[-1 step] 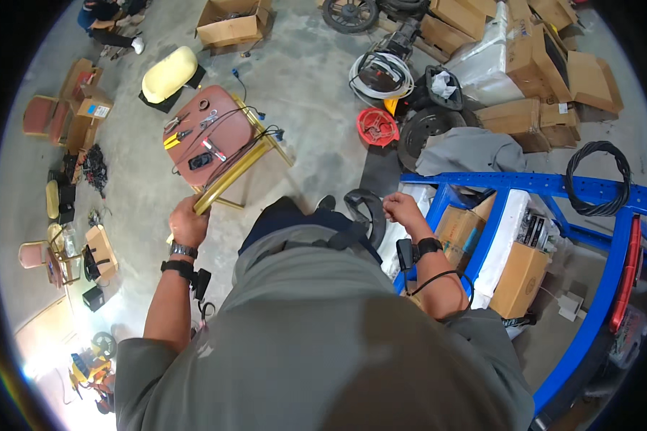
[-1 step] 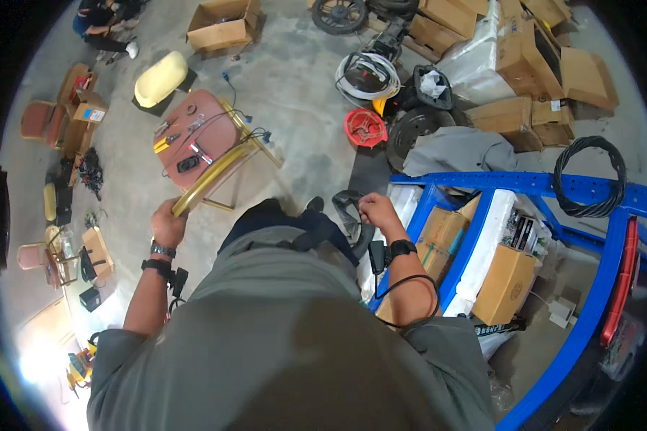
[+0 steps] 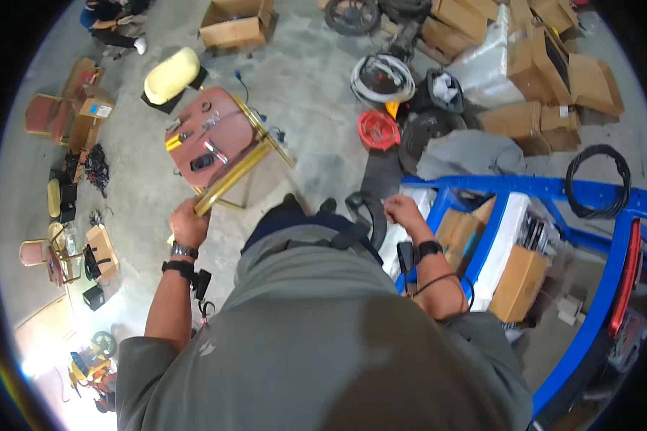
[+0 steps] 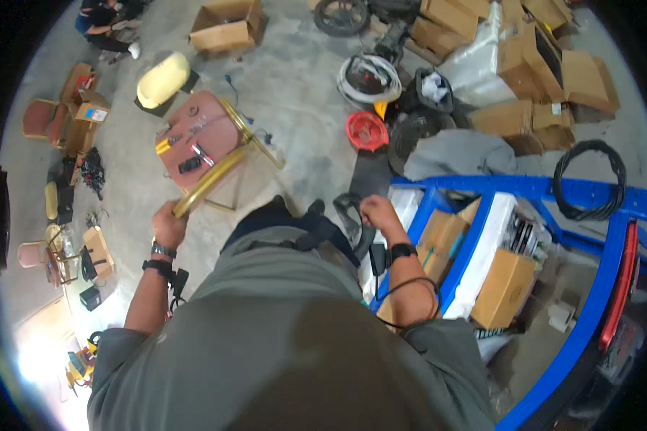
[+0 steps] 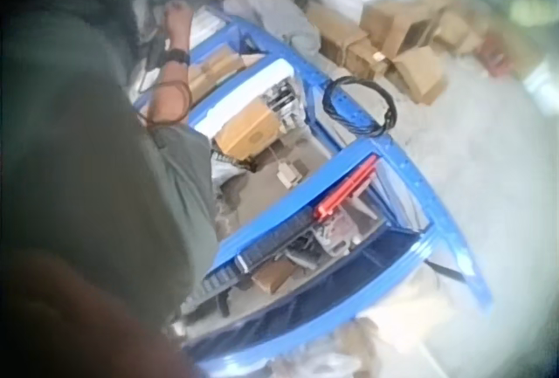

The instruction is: Preparing and repairing electrical wiring and connectors for a motorcycle.

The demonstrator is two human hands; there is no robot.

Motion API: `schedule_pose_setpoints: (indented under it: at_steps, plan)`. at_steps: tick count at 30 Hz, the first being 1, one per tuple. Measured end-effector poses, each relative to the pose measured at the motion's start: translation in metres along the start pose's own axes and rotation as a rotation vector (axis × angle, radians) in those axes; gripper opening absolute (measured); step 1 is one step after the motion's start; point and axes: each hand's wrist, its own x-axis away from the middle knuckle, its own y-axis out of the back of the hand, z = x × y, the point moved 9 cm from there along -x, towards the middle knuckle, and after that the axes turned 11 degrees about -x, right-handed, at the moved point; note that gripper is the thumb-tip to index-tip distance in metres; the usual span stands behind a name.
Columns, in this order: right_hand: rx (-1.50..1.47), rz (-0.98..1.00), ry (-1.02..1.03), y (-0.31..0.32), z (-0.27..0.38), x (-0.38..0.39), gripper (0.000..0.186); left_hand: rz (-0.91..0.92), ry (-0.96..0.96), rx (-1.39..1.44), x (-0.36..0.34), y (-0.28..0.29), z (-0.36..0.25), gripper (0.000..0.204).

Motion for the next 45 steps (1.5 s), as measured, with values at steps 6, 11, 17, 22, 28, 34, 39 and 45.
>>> schedule_pose_setpoints:
  at_steps: [6,11,17,22,28,34,39,45]
  plan:
    - [-0.061,-0.046,-0.137,0.022,-0.021,0.0,0.011,0.076,0.022,0.008,-0.006,0.008,-0.009,0.031]
    - [-0.172,-0.112,-0.199,0.045,-0.041,-0.002,0.012,0.165,0.082,-0.022,-0.009,0.008,-0.01,0.037]
    - [-0.209,-0.139,-0.336,0.054,-0.035,-0.031,0.008,0.275,0.101,0.074,-0.018,0.006,-0.009,0.055]
    - [0.184,-0.021,-0.495,0.054,0.023,-0.094,0.006,0.432,0.102,0.138,-0.03,0.004,-0.009,0.071]
    - [0.377,0.197,-0.295,0.022,0.173,-0.249,0.018,0.657,0.248,0.497,-0.085,0.012,-0.026,0.071]
    - [0.485,0.36,-0.063,-0.054,0.352,-0.382,0.016,0.37,0.504,0.772,-0.197,-0.016,-0.022,0.05]
    - [0.561,0.426,-0.074,-0.122,0.436,-0.448,0.013,0.168,0.905,1.055,-0.232,-0.13,0.002,0.04]
    - [0.699,0.411,-0.142,-0.14,0.474,-0.578,0.022,0.546,1.174,1.095,-0.258,-0.223,-0.061,0.028]
